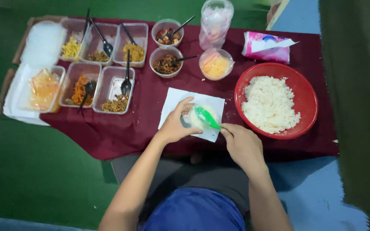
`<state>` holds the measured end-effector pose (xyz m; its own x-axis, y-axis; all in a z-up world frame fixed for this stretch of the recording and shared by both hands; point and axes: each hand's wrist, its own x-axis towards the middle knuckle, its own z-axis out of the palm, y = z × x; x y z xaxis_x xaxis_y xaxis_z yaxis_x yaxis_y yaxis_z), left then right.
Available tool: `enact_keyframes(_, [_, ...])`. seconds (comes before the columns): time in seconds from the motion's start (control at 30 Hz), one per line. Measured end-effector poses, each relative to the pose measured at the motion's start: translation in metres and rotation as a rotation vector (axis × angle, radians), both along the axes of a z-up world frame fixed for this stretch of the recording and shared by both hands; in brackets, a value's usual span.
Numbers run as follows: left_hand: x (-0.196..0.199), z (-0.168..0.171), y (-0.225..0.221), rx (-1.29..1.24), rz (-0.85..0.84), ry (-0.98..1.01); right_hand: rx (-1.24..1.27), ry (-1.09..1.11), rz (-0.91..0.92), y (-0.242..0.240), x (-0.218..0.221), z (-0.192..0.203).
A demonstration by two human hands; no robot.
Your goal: Scooping rice into a mold and transferring various toppings into a small plastic bag using a spoon.
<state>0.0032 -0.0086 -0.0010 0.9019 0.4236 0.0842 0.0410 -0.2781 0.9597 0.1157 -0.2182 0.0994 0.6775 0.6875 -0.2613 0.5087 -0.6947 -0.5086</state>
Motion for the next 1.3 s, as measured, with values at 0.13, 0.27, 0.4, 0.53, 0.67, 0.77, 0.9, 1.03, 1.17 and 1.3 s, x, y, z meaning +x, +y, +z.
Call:
enact_keyframes(0.13, [0.001, -0.004, 0.0, 0.012, 0.003, 0.023, 0.048, 0.013, -0.076, -0.006, 0.001, -0.005])
enact_keyframes(0.27, [0.001, -0.002, -0.002, 0.006, 0.014, 0.035, 0.07, 0.041, -0.094, -0.006, -0.002, -0.005])
enact_keyframes(0.4, [-0.003, 0.011, -0.004, -0.007, 0.01, 0.072, 0.07, 0.054, -0.094, -0.002, -0.005, -0.001])
enact_keyframes(0.53, [-0.002, 0.012, 0.0, 0.023, 0.007, 0.07, -0.023, 0.051, -0.091, 0.005, -0.008, 0.002])
enact_keyframes(0.67, [-0.004, 0.003, 0.001, 0.055, 0.011, 0.026, 0.061, -0.008, -0.067, 0.005, -0.007, -0.009])
enact_keyframes(0.77, [-0.005, 0.005, 0.003, 0.044, -0.003, -0.01, 0.115, -0.04, -0.092, 0.004, -0.007, -0.01])
enact_keyframes(0.9, [-0.008, 0.009, 0.005, 0.045, -0.022, -0.001, 0.163, -0.057, -0.078, 0.004, -0.01, -0.002])
enact_keyframes(1.03, [-0.007, 0.007, 0.004, 0.051, -0.022, -0.009, 0.129, -0.042, -0.074, 0.005, -0.01, -0.007])
enact_keyframes(1.17, [-0.006, 0.004, 0.005, 0.096, -0.024, -0.044, 0.166, -0.104, -0.004, 0.006, -0.004, -0.018])
enact_keyframes(1.3, [-0.002, 0.0, 0.007, 0.13, -0.026, -0.016, 0.161, -0.188, 0.055, 0.006, 0.011, -0.031])
